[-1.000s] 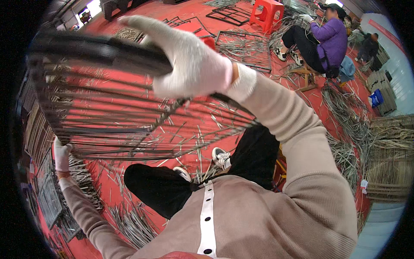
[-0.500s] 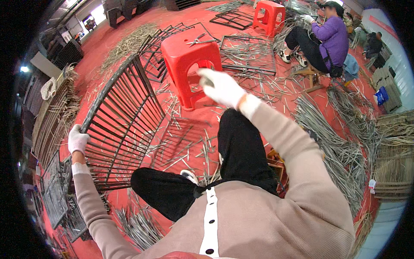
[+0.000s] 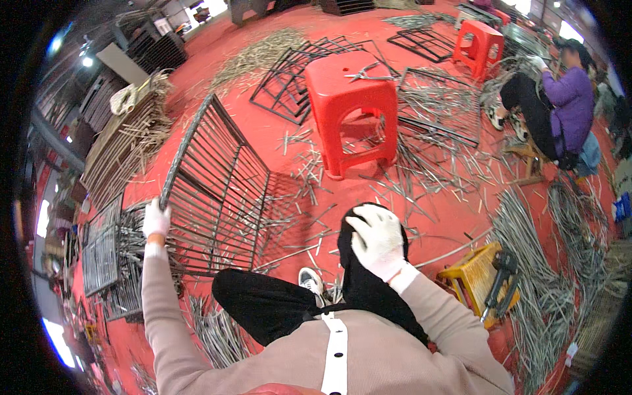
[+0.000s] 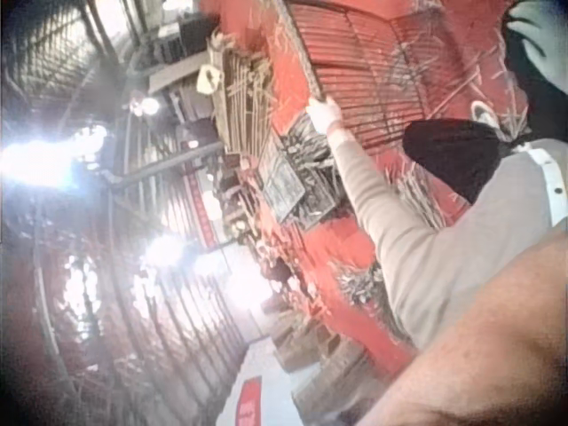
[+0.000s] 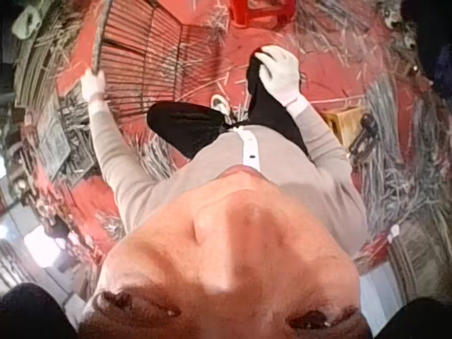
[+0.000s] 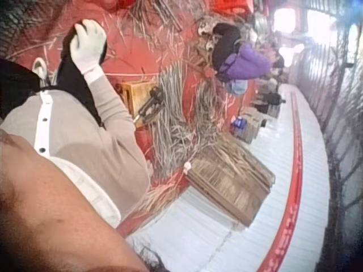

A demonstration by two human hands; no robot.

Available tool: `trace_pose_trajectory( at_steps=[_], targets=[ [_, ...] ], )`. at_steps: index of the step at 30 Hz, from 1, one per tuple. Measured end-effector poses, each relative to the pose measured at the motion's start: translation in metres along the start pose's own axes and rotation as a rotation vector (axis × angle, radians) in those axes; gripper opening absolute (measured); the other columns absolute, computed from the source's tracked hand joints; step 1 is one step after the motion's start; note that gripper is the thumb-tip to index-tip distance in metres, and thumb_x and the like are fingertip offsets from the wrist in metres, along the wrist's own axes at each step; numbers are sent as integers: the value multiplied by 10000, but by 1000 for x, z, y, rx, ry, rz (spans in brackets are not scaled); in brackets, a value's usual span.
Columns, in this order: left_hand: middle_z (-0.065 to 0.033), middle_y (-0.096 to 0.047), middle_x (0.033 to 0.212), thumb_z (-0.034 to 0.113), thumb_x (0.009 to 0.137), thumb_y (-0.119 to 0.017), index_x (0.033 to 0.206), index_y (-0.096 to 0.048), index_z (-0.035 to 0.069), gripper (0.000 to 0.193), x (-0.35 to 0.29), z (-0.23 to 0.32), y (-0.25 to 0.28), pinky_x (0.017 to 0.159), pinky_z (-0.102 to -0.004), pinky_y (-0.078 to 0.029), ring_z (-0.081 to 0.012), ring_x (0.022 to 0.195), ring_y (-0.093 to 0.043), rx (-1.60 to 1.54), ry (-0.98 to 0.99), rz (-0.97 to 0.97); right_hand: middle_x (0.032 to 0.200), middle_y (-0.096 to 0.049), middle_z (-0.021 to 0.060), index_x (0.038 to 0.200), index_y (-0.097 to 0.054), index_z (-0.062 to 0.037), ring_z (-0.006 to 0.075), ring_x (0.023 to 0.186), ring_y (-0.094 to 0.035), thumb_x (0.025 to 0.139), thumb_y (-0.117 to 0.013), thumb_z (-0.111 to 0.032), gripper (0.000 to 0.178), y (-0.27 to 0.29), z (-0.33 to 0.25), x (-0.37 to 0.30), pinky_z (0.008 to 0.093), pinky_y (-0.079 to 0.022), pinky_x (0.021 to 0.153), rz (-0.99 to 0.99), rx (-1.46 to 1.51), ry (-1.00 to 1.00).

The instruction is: The person sits on the floor and assembles a metal frame by threading a long wire through its slots and securing it with a handheld stapler. They repeatedly adjust the wire, staple it in place, and trim excess wire with shears.

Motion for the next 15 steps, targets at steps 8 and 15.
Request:
trace_pose_trajectory(
  at_steps=[8,15],
  targets=[
    [-267,-725,1046,310,956,-683,1162,-670,31,347,-69,-48,53,881,-536,-534,-480,1005,-677,-56,-11,-94,1271,-650,97,1136,-727,-91,318,1235,-576,806,-714,-87,331,0,36,-10,452,-419,1049,2,43,-25],
    [-152,-702,969,161,818,-795,1500,-407,-81,821,-34,119,82,637,-340,-549,-188,755,-669,-757,138,-528,1248,-639,112,1135,-722,-86,320,1159,-604,787,-720,-85,349,-1,1,-19,458,-442,1004,21,152,17]
  ],
)
Point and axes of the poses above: each hand's wrist, its own x-axis towards the middle knuckle, its own y-axis out of the back of the hand, z = x × y, the point moved 7 cm from there along x, towards the middle knuckle
